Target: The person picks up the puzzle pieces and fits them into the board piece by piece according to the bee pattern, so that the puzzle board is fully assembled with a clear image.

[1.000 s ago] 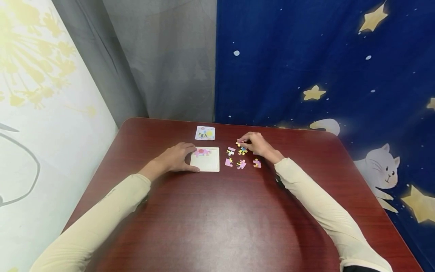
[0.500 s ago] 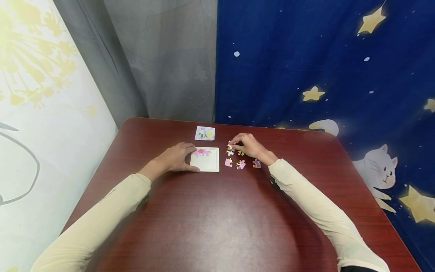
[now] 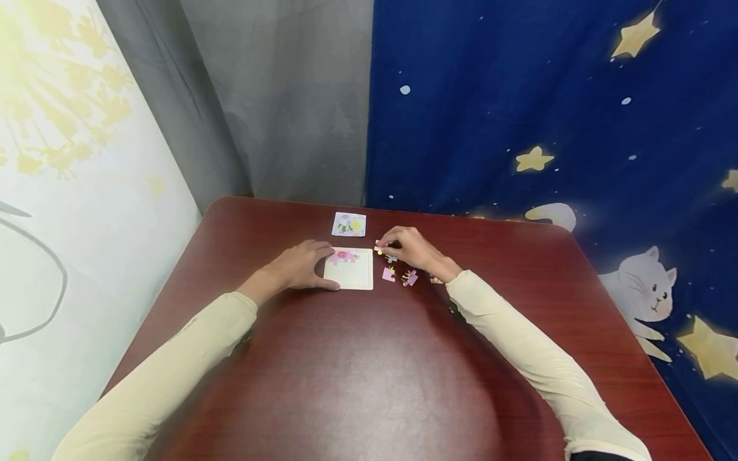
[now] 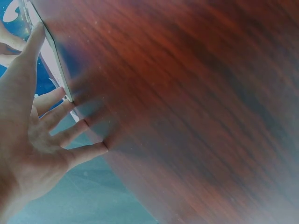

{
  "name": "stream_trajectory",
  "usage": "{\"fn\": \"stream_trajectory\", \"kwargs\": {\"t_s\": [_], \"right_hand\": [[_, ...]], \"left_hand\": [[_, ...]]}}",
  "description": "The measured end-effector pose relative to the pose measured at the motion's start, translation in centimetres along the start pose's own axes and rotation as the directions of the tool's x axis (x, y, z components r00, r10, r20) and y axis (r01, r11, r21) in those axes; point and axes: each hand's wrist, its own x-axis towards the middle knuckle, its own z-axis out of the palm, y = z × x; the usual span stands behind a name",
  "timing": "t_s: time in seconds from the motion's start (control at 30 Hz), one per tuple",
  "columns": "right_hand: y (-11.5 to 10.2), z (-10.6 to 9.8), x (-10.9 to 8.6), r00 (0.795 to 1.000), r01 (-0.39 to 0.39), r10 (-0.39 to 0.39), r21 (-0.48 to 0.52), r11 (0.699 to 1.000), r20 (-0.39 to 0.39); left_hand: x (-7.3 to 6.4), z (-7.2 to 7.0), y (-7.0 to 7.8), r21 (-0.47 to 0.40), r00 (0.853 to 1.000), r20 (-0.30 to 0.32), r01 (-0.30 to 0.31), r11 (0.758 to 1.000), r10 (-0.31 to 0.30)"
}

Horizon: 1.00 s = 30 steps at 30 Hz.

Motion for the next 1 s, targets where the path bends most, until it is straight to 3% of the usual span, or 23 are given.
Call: {"fn": "stream_trajectory", "kwargs": {"t_s": [0.57,1.0], "right_hand": [[-2.0,2.0,1.4,0.996,-0.005,0.002,0.037,0.999,0.086],[-2.4,2.6,1.8,0.995,0.007,-0.01,0.029,1.0,0.103]], "left_hand": [[0.3,-0.1,-0.1,0.008,1.0,0.015,0.002,1.0,-0.003],[0.2,-0.2,-0.1,-0.001,1.0,0.016,-0.001,1.0,0.001]]}}
